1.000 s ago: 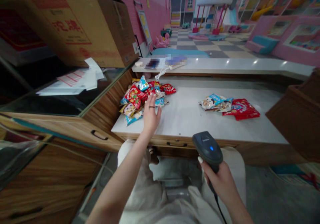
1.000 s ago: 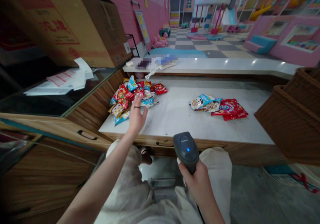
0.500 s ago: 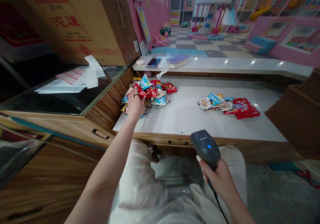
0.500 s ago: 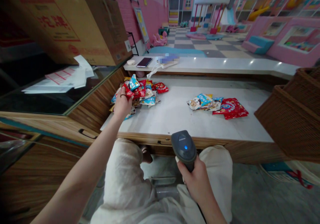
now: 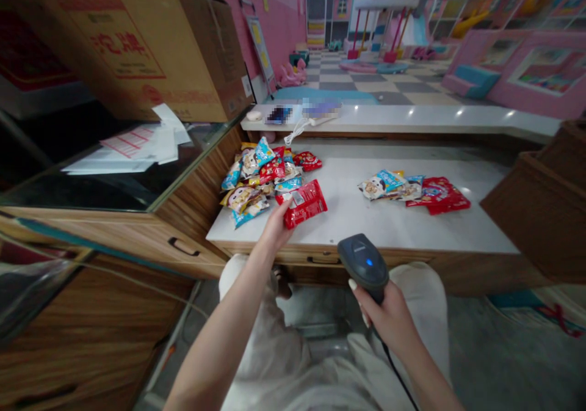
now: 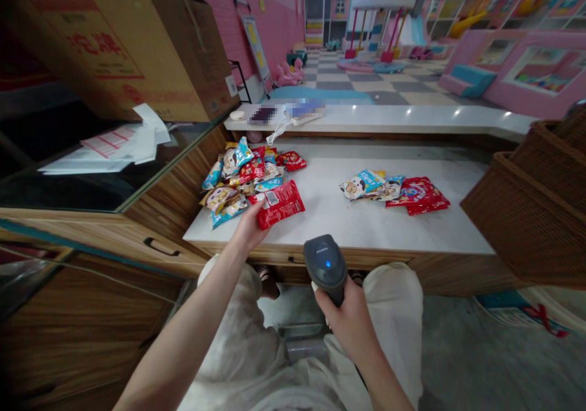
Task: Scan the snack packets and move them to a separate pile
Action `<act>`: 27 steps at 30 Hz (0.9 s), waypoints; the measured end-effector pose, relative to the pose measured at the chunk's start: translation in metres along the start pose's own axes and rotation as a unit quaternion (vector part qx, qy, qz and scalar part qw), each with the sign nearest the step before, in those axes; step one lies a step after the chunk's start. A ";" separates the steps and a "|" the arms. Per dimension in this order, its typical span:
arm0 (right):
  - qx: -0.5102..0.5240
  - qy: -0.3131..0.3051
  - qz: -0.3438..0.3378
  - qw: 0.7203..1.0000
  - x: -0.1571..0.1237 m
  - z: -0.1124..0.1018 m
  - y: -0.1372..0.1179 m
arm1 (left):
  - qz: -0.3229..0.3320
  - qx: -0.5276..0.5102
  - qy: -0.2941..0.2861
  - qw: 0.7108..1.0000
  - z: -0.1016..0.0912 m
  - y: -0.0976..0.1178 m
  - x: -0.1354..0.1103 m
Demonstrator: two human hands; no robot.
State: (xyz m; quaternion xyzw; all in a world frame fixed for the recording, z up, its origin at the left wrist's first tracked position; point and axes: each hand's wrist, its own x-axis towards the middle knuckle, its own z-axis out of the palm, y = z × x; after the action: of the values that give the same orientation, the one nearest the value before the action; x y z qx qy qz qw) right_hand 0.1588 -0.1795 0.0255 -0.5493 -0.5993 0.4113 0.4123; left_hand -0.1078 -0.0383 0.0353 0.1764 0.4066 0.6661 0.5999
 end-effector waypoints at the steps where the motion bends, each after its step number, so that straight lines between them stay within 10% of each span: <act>1: 0.002 -0.005 0.001 1.000 0.001 0.001 0.002 | -0.022 -0.013 0.003 1.000 0.002 -0.007 0.001; 15: 0.020 -0.042 0.016 0.999 0.024 0.024 -0.009 | 0.073 0.075 -0.034 0.994 -0.010 -0.056 0.022; 27: 0.004 -0.041 0.003 0.999 0.028 0.029 -0.021 | 0.079 0.076 -0.037 0.993 -0.008 -0.056 0.016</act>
State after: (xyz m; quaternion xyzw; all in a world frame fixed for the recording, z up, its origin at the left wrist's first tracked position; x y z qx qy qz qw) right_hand 0.1232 -0.1540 0.0367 -0.5321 -0.6127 0.4368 0.3881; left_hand -0.0802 -0.0286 -0.0152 0.2778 0.4182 0.6716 0.5449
